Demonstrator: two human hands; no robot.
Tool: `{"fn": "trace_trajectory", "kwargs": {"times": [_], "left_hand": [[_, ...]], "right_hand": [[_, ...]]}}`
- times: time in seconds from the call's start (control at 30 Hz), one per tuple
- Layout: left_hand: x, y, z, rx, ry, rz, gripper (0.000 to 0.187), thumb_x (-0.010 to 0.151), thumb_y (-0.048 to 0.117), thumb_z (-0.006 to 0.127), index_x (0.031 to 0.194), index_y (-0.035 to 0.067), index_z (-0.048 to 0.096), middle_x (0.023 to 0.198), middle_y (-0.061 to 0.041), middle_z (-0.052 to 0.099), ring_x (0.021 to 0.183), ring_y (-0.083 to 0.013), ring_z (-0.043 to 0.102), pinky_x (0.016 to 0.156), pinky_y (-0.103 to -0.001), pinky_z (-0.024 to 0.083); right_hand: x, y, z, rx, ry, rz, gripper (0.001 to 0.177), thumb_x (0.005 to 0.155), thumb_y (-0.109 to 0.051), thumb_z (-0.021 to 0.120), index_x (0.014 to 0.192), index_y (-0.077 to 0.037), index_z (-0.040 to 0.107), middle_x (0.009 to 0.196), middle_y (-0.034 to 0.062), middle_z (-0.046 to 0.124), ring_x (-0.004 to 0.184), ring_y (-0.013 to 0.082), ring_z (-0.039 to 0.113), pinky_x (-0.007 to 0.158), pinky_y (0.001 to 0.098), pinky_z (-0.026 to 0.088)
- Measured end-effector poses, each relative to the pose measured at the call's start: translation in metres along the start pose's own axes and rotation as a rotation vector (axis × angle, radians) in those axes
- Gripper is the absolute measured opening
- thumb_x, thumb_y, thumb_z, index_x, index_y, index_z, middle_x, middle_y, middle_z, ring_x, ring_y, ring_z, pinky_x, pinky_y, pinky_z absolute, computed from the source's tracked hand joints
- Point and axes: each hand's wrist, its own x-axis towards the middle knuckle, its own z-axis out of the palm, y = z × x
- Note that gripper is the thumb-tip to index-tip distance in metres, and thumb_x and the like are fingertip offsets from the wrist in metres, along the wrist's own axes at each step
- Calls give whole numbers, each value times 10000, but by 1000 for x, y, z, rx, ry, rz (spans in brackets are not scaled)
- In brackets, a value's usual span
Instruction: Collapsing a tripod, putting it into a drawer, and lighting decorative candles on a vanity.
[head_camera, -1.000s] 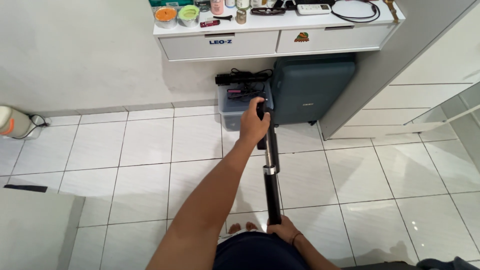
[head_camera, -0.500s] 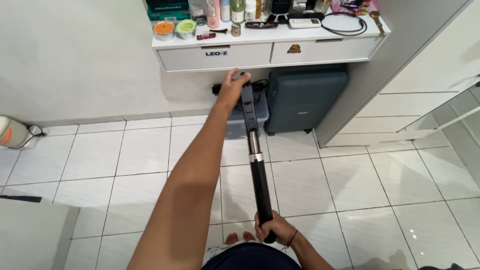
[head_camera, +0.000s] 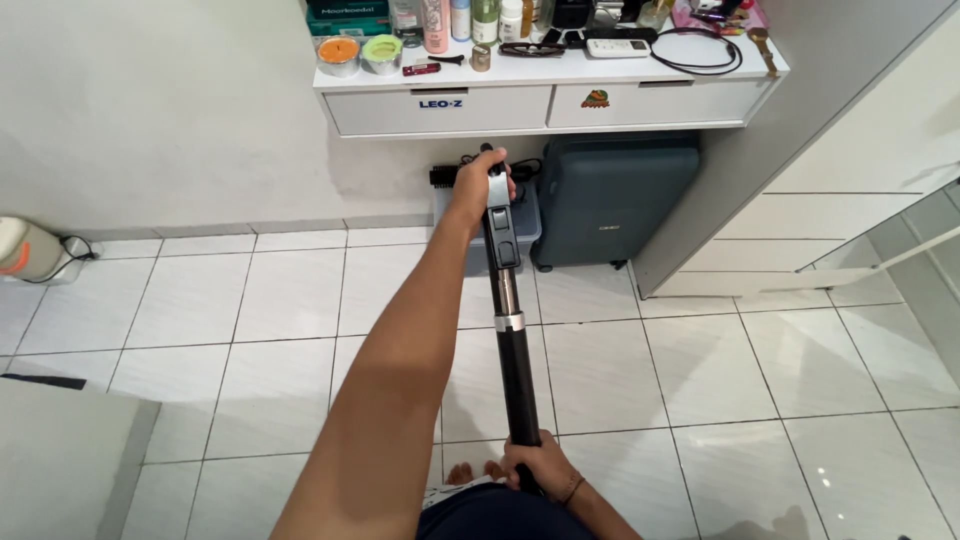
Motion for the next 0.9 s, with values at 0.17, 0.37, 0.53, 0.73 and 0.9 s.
{"fn": "trace_trajectory", "kwargs": {"times": [0.17,0.37,0.53,0.73,0.9], "left_hand": [[-12,-17,5,-85,-46,-58,365,917,392,636,872,30,650,688,-113,680,623,-227,681,647,-345,565],[-33,-38,2,-102,-54,-133,363,925,405,632,884,44,641,719,-121,692,671,-238,698,685,-348,568],[-41,-54,-4,-132,-77,-142,363,922,412,630,881,51,645,730,-141,700,691,-256,705,715,-363,565],[-68,-36,-3,-114,-134,-137,369,925,451,599,898,85,639,777,-127,715,819,-262,723,818,-367,543],[-83,-31,-2,-204,-215,-150,377,928,453,571,898,83,639,810,-132,722,904,-267,719,780,-390,525]], "right_hand": [[3,9,-7,3,-60,-49,89,747,-38,674,722,16,607,557,117,596,504,206,598,550,342,534],[8,17,-11,44,-72,-44,82,733,-47,661,710,19,618,566,126,594,522,213,604,581,345,537],[10,19,-10,27,-57,-42,105,738,-40,654,708,42,595,584,124,602,525,221,608,577,349,539],[5,0,-2,5,29,47,82,747,-35,647,748,30,597,552,138,582,462,237,573,491,368,495],[4,-4,1,29,28,66,114,773,-61,659,757,17,577,550,138,577,465,232,568,494,361,493]]}}
